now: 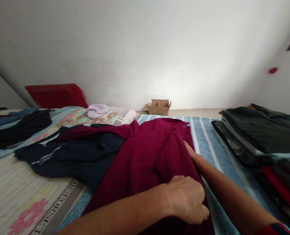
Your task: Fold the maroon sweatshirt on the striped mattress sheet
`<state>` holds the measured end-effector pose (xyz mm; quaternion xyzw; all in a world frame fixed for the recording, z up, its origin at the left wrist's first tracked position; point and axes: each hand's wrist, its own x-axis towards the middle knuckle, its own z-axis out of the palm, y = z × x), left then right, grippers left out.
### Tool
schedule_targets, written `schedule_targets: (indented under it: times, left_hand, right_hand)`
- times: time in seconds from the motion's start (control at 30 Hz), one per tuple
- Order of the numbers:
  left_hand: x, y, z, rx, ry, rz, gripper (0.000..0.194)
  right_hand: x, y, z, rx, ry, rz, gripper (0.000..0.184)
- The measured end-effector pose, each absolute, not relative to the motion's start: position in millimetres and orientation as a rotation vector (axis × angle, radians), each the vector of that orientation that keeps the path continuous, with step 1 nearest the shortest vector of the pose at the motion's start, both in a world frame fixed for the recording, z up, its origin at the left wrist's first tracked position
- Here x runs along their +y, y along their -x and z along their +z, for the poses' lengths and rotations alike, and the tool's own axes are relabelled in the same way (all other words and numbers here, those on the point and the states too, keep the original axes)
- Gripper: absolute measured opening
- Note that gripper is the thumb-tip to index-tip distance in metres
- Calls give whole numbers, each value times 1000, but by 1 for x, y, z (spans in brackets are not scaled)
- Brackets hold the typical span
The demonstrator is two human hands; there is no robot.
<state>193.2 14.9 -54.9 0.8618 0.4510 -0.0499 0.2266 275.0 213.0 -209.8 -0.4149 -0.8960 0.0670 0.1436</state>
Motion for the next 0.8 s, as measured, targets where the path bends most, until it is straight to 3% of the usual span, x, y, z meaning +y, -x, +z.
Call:
schedule_targets:
  times: [0.23,0.43,0.7,0.8]
  left_hand:
    - [23,-161,-36,1051,-2087,-34,50]
    - [12,-127,-46,966,-1636,129,78]
    - [-34,-118,-55,945,-1449,343,86]
    - [-54,-120,-56,895,-1417,418,76]
  right_hand:
    - [220,-279,-206,-2634,1141,232,42]
    - [228,-284,-197,-2679,1097,236,56]
    - [225,-289,-197,-2669,1094,263,54]
    - [221,-288,-192,-2661,1087,263,51]
